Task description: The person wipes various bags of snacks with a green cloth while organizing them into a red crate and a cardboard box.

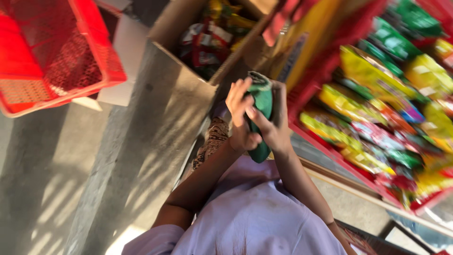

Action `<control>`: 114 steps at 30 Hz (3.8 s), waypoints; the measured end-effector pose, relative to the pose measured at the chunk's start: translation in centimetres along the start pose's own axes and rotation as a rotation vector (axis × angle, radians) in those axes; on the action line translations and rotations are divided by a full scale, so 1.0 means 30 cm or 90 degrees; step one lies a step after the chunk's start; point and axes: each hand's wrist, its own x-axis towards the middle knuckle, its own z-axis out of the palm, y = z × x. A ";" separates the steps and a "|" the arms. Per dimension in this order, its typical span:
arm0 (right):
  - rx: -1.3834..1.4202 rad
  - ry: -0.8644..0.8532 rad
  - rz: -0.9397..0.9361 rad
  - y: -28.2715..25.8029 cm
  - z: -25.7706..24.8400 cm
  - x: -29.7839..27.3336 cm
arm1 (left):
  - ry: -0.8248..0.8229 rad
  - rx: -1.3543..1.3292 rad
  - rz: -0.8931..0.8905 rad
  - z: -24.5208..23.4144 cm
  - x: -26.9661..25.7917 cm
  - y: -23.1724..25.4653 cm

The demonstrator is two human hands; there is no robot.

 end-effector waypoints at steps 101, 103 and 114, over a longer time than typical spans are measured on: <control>-0.081 0.459 -0.226 -0.226 -0.607 -0.591 | -0.582 -0.638 -0.184 0.475 -0.183 0.479; 0.016 0.449 -0.192 -0.174 -0.630 -0.602 | -0.511 -0.618 -0.219 0.504 -0.202 0.497; 0.388 0.474 -0.074 0.026 -0.711 -0.723 | -0.268 -0.676 -0.150 0.703 -0.148 0.541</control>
